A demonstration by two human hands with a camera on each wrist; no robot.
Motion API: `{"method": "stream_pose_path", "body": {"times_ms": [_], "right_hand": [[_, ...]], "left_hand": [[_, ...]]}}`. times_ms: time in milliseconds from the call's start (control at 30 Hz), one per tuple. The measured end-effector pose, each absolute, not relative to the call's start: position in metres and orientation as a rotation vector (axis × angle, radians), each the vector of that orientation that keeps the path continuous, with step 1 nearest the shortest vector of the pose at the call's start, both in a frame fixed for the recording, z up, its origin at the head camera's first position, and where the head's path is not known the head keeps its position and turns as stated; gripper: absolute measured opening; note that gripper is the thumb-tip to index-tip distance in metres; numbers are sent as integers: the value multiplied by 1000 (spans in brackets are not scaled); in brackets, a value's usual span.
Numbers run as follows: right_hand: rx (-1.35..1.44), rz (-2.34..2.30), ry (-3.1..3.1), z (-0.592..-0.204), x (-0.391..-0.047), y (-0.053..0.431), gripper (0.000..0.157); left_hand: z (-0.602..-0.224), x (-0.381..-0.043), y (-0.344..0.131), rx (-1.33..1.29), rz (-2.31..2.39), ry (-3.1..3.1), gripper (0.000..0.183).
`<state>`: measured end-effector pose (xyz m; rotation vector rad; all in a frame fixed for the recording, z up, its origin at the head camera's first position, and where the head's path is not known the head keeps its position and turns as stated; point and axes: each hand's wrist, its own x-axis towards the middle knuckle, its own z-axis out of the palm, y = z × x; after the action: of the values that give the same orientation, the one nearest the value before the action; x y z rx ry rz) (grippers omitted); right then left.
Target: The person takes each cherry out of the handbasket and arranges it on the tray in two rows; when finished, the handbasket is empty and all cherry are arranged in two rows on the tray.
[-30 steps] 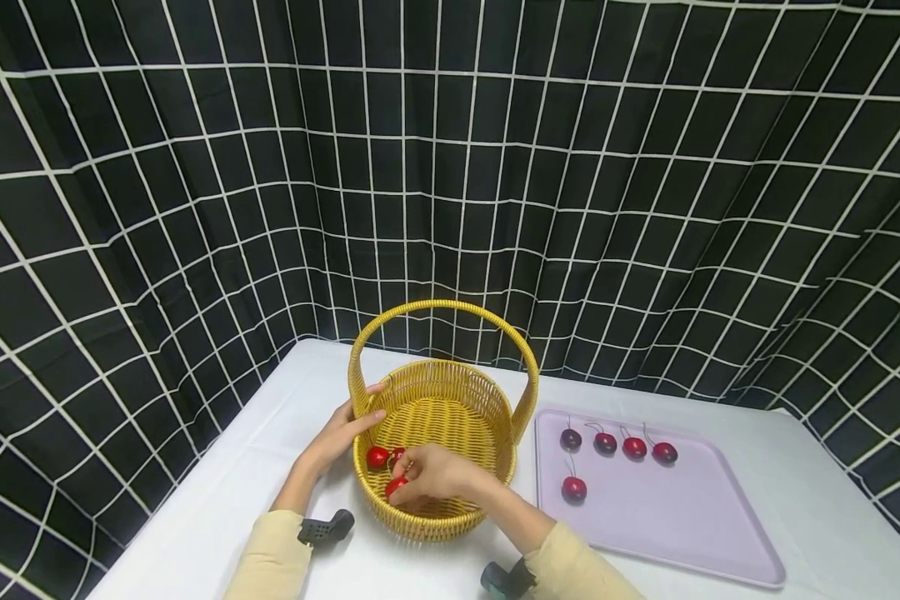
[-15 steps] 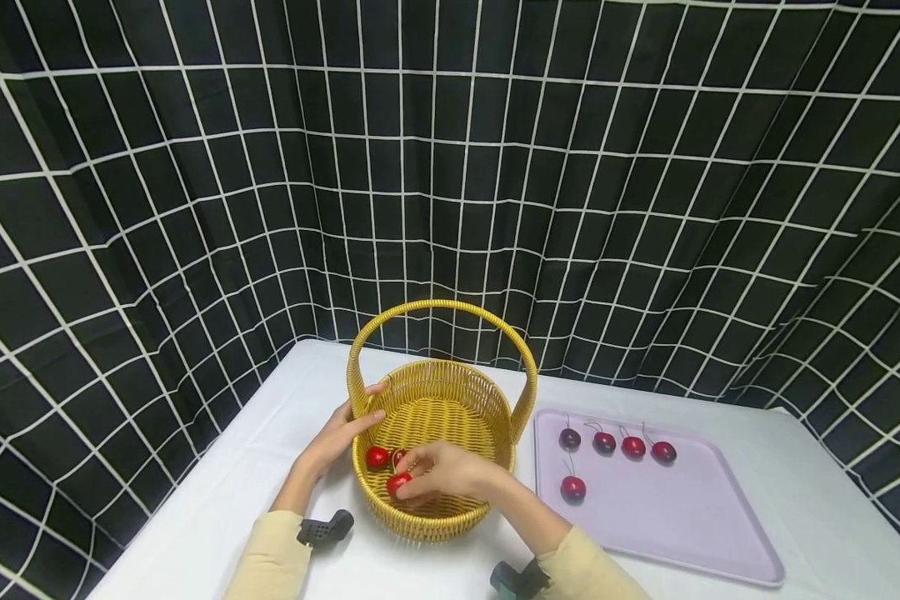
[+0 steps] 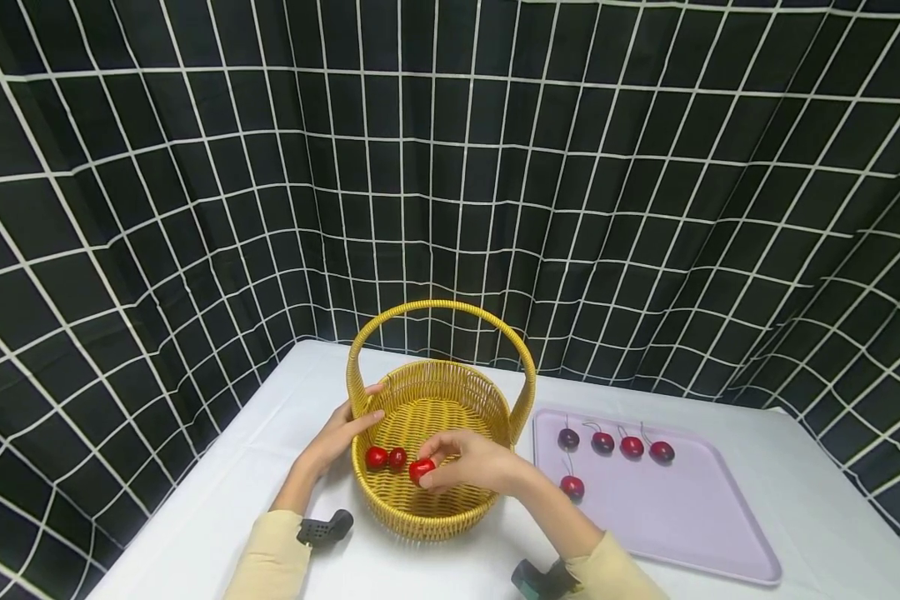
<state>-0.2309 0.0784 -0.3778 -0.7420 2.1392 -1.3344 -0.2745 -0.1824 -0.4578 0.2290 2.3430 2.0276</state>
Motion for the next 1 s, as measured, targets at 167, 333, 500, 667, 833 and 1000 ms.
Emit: {"method": "stream_pose_path", "body": {"times_ms": [167, 333, 500, 667, 833, 1000], "right_hand": [[-736, -1360, 2159, -374, -228, 94, 25], [-739, -1395, 2145, -375, -228, 111, 28], [-705, -1471, 2068, -377, -228, 127, 30], [-714, -1423, 2146, -375, -223, 142, 31], [-692, -1443, 2187, -372, -217, 160, 31], [-663, -1462, 2185, -367, -214, 177, 32]], "left_hand": [[-458, -276, -182, 222, 2020, 2347, 59], [-458, -276, -182, 234, 2014, 2351, 57], [-457, -275, -182, 248, 2025, 2340, 57], [-458, -274, -182, 264, 2032, 2324, 58], [-460, -275, -183, 251, 2027, 2331, 59], [-459, -276, -184, 255, 2031, 2335, 59]]}}
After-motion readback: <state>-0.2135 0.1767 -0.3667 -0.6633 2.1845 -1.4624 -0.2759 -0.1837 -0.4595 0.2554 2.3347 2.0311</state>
